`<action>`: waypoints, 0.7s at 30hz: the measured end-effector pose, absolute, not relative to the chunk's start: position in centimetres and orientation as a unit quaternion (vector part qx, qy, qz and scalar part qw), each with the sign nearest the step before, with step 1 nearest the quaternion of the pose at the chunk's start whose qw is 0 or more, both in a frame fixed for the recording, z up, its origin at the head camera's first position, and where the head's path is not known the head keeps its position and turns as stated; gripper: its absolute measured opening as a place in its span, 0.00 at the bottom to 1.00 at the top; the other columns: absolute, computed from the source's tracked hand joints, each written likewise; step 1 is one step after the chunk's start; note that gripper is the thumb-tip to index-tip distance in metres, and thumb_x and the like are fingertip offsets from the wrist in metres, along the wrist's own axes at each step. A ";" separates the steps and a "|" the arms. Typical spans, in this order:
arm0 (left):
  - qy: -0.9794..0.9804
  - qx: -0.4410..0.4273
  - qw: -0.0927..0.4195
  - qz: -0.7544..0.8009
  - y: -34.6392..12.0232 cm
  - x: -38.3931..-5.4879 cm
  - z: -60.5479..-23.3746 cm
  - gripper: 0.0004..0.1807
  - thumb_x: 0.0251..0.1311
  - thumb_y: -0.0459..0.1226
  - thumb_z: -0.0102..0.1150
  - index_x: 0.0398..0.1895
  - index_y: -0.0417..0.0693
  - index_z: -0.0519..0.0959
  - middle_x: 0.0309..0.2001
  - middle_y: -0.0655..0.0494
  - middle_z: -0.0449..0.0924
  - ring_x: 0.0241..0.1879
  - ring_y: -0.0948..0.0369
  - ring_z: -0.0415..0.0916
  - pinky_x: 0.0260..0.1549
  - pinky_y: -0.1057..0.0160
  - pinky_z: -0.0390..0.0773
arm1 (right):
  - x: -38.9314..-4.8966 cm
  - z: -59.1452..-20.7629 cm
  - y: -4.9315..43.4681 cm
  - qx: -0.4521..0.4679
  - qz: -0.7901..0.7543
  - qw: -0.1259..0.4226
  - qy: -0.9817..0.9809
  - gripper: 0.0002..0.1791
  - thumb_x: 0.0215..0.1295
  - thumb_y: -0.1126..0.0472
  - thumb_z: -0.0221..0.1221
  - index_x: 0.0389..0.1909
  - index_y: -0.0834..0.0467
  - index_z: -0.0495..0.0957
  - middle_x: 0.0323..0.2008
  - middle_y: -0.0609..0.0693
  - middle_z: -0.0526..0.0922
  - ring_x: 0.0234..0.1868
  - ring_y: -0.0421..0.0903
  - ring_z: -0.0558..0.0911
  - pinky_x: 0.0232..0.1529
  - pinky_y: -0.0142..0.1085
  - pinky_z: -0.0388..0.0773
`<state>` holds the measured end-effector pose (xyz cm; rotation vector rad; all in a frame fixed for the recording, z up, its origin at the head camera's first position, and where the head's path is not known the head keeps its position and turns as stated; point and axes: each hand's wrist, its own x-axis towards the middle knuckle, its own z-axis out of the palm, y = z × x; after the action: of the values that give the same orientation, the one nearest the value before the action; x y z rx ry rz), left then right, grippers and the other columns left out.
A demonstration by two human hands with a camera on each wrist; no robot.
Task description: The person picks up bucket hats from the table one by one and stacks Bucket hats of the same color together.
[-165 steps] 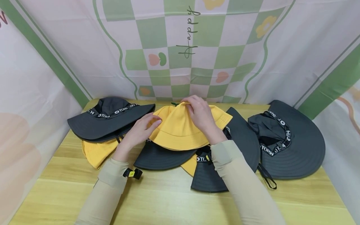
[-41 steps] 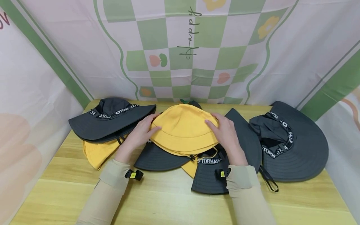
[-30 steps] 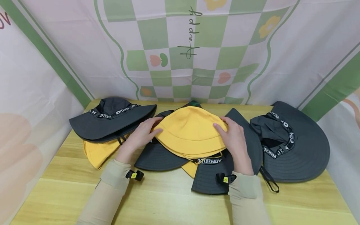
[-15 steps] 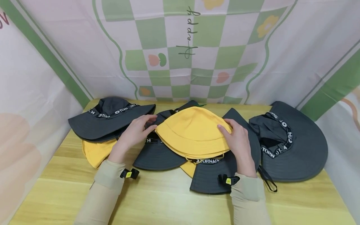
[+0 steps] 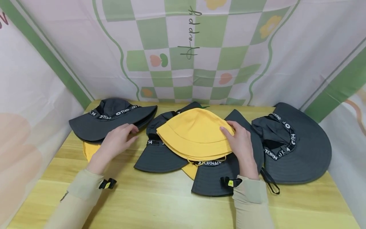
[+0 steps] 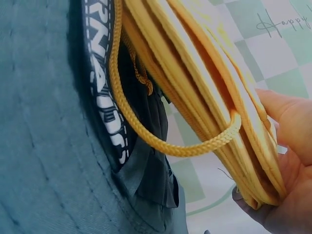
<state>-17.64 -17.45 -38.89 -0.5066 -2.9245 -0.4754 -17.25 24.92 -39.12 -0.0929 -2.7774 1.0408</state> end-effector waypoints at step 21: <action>-0.987 -0.127 0.094 -0.021 -22.3 -13.5 -40.9 0.24 0.50 0.42 0.77 0.38 0.38 0.72 0.32 0.45 0.75 0.28 0.49 0.75 0.22 0.53 0.78 | -17.2 -39.1 24.9 -0.025 0.351 0.085 -0.932 0.33 0.74 0.43 0.54 0.66 0.64 0.71 0.59 0.69 0.78 0.56 0.64 0.76 0.53 0.58 0.72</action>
<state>-13.53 -22.26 -40.89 -0.3759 -2.9286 -0.0621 -17.16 24.94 -39.07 -0.0745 -2.7794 1.0482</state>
